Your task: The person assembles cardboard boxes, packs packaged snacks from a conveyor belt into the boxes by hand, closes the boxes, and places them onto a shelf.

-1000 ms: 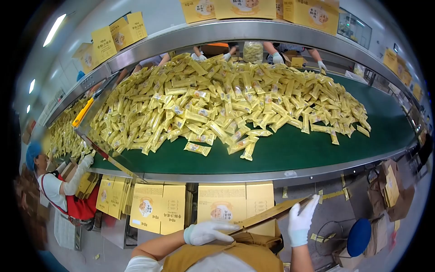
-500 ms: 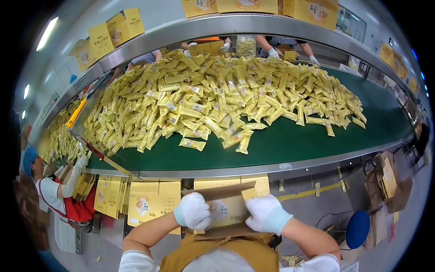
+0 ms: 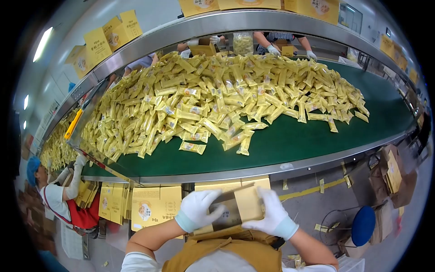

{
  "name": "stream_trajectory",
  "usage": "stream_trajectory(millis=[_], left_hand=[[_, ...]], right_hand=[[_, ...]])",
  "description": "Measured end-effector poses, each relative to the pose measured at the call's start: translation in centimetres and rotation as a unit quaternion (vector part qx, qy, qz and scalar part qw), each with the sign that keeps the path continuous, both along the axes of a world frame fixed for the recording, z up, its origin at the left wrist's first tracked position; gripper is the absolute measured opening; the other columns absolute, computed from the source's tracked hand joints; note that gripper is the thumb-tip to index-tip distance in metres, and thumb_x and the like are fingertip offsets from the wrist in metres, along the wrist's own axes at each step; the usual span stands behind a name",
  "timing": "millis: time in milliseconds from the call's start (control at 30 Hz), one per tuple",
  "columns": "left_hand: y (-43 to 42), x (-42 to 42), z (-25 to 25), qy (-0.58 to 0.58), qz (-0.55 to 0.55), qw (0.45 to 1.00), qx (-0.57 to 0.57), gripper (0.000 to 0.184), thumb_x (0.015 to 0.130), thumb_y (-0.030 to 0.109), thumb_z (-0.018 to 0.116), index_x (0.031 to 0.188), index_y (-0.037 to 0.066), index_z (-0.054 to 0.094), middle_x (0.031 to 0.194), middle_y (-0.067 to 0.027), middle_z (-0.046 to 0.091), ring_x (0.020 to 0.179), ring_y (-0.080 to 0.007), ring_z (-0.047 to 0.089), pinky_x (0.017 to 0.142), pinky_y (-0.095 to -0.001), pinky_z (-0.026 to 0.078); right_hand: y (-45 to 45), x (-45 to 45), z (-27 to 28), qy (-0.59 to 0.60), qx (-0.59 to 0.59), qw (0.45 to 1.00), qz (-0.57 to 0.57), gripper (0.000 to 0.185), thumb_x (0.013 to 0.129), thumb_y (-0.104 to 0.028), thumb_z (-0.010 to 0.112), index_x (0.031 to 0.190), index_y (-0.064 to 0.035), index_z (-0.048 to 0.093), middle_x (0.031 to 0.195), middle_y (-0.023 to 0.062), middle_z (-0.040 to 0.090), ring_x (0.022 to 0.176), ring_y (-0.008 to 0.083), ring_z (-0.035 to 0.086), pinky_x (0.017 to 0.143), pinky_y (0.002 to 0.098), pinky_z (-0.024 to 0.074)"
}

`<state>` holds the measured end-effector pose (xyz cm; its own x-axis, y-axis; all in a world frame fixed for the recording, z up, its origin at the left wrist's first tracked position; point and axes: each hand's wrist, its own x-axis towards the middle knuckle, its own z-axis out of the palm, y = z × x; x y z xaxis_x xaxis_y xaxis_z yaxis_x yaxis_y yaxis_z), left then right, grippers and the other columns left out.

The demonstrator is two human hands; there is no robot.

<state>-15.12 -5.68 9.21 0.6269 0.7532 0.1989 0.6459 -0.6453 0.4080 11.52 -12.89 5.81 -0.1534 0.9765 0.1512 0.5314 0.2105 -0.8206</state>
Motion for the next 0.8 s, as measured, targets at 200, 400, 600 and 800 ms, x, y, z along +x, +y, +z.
stream_trajectory(millis=[200,400,600,800], left_hand=[[-0.6,0.8,-1.2,0.104,-0.147,0.980,-0.083,0.081,0.077,0.054,0.075,0.141,0.010,0.052,0.149,-0.0289,0.042,0.139,-0.0423,0.041,0.110,-0.0530,0.035],[-0.9,1.6,-0.5,0.234,-0.128,0.962,-0.058,0.112,0.070,0.063,0.074,0.157,0.009,0.030,0.157,-0.0360,0.021,0.144,-0.0525,0.026,0.111,-0.0604,0.027],[4.0,-2.8,-0.2,-0.204,0.012,0.969,-0.135,0.106,0.079,0.042,0.076,0.158,-0.001,0.018,0.161,-0.0281,0.023,0.148,-0.0407,0.028,0.119,-0.0454,0.027],[2.0,-2.3,-10.5,-0.524,-0.020,0.584,-0.620,0.082,0.098,0.054,0.053,0.159,0.007,0.025,0.155,-0.0157,0.042,0.142,-0.0295,0.042,0.118,-0.0431,0.034]], right_hand=[[1.2,-2.5,-4.4,-0.049,-0.013,0.992,-0.112,0.118,0.064,-0.035,0.094,0.149,0.0089,0.026,0.136,0.0280,0.047,0.126,0.0444,0.047,0.108,0.0472,0.0402],[2.7,-1.0,-6.1,0.259,-0.093,0.960,-0.054,0.100,0.083,-0.036,0.081,0.152,0.0067,0.023,0.137,0.0237,0.050,0.123,0.0317,0.056,0.102,0.0431,0.0469],[4.1,2.5,-11.2,0.257,-0.038,0.944,-0.205,0.064,0.105,-0.040,0.047,0.148,0.0049,0.035,0.131,0.0195,0.057,0.120,0.0275,0.057,0.103,0.0361,0.0460],[3.8,0.3,-7.5,0.240,-0.041,0.947,-0.208,0.071,0.101,-0.025,0.054,0.156,0.0016,0.018,0.146,0.0327,0.045,0.131,0.0388,0.053,0.106,0.0413,0.0447]])
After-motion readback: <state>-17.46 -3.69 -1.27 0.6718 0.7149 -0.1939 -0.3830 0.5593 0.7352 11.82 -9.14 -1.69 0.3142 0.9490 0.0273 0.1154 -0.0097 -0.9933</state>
